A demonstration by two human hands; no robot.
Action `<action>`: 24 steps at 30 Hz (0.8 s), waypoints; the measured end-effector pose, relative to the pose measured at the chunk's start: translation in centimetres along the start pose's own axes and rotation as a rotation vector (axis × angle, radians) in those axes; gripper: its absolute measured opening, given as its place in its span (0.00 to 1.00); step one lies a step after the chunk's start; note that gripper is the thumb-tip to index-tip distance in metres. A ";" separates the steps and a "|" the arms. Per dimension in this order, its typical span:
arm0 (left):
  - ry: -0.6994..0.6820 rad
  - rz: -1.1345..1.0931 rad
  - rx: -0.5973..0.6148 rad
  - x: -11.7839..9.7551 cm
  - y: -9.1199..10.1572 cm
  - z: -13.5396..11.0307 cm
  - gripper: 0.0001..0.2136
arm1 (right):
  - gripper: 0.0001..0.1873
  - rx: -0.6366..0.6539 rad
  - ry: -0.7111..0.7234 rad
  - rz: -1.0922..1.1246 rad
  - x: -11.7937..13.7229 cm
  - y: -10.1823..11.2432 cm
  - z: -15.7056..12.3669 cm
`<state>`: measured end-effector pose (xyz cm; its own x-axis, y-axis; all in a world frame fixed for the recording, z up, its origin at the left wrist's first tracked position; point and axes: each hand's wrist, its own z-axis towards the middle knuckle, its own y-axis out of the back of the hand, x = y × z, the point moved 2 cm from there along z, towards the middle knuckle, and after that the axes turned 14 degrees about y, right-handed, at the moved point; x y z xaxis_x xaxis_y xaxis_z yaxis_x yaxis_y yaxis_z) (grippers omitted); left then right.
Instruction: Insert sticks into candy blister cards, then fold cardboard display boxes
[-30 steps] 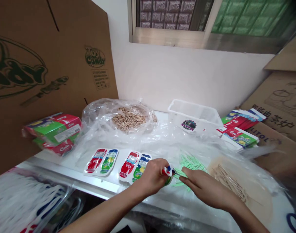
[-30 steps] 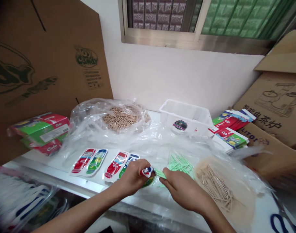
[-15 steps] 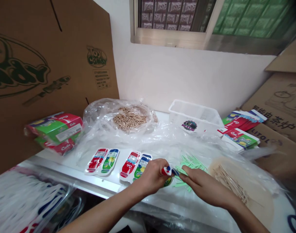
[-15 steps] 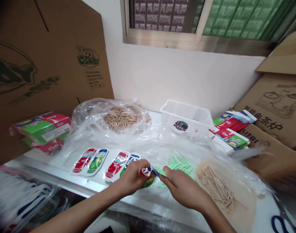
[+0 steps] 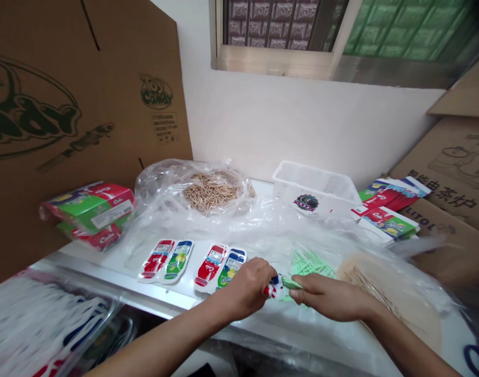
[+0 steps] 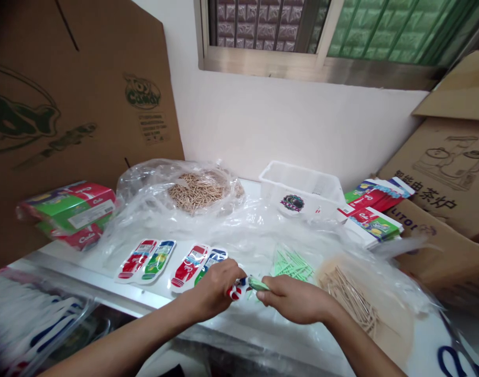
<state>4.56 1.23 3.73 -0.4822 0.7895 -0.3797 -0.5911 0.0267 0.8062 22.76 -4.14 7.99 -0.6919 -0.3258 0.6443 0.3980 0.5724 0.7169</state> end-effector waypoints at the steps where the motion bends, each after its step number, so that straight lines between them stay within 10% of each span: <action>1: -0.004 0.018 0.024 0.0 0.0 0.0 0.12 | 0.18 0.014 -0.003 -0.013 0.0 0.1 0.1; 11: 0.145 0.152 0.227 -2.2 0.0 0.8 0.09 | 0.20 0.009 -0.060 -0.387 1.0 0.6 1.7; 24: 0.718 -0.880 0.353 -1.6 -4.1 0.0 0.04 | 0.15 -0.688 0.214 0.277 -0.6 -0.4 4.8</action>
<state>7.75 -0.13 1.05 -0.3183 -0.1058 -0.9421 -0.7440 0.6438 0.1790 20.13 -0.55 6.04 -0.4089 -0.4178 0.8113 0.8729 0.0802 0.4812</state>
